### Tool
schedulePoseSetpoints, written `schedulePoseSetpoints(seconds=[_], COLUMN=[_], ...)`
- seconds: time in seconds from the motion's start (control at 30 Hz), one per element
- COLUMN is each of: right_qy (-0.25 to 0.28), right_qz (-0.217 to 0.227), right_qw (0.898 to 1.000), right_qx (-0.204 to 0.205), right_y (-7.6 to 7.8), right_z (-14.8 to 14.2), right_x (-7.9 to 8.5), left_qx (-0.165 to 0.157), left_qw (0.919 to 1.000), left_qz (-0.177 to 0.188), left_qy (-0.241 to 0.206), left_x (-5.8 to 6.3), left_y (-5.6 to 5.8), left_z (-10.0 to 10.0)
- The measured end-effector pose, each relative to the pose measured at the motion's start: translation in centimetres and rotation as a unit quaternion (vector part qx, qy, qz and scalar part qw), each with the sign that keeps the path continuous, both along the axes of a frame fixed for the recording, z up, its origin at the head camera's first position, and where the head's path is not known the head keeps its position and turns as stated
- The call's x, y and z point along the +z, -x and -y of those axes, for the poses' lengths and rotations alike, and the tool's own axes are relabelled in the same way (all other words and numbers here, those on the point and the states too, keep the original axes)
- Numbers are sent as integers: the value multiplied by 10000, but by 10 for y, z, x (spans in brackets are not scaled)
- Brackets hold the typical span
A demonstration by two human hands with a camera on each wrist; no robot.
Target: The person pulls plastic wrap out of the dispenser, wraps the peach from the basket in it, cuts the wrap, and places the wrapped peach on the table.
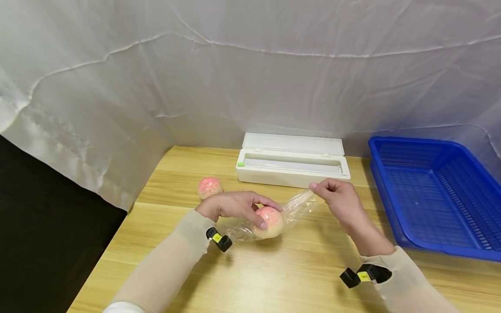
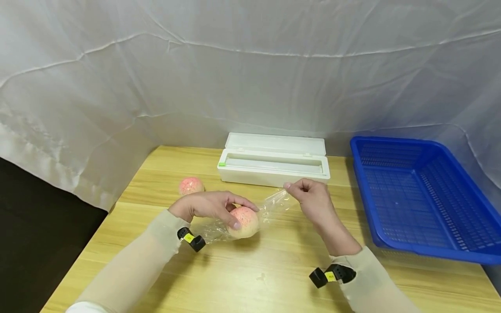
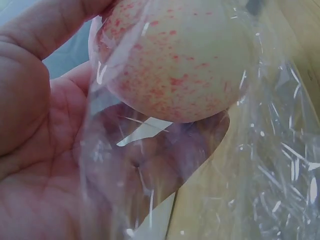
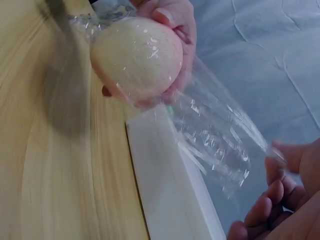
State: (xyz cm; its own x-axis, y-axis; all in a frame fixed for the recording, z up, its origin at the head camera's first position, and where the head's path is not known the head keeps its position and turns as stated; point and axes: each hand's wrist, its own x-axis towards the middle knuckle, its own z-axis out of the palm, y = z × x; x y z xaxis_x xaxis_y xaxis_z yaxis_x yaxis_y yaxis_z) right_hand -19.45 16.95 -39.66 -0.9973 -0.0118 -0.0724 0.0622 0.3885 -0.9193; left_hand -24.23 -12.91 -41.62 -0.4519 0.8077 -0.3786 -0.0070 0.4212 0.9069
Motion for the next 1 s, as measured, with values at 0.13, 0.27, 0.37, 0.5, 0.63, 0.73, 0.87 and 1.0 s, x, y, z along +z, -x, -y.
schedulePoseSetpoints(seconds=[0.13, 0.27, 0.37, 0.5, 0.63, 0.73, 0.87, 1.0], right_qy=[135, 163, 105, 1, -30, 87, 718, 1539], right_qz=[180, 454, 435, 125, 3, 36, -62, -124], right_qw=[9985, 9932, 9932, 9982, 9997, 9999, 9965, 9846], right_qx=[506, 1063, 1071, 594, 256, 80, -423, -824], right_y=[1, 3, 4, 6, 9, 12, 15, 11], right_z=[0, 0, 2, 4, 5, 4, 0, -5], right_x=[1, -1, -5, -9, -8, -7, -4, -5], left_qx=[-63, -110, -64, 89, 286, 399, 587, 964], left_qw=[9997, 9995, 9997, 9998, 9996, 9992, 9976, 9936], left_qz=[-208, -289, -227, -106, -40, -95, -318, -436], left_qy=[96, 116, 112, 119, 76, -26, -172, -388], left_x=[1, 2, 3, 4, 3, 2, 1, 0], left_y=[1, 1, 0, -4, -6, -7, -9, -10], left_z=[1, 1, 0, -2, -5, -7, -7, -4])
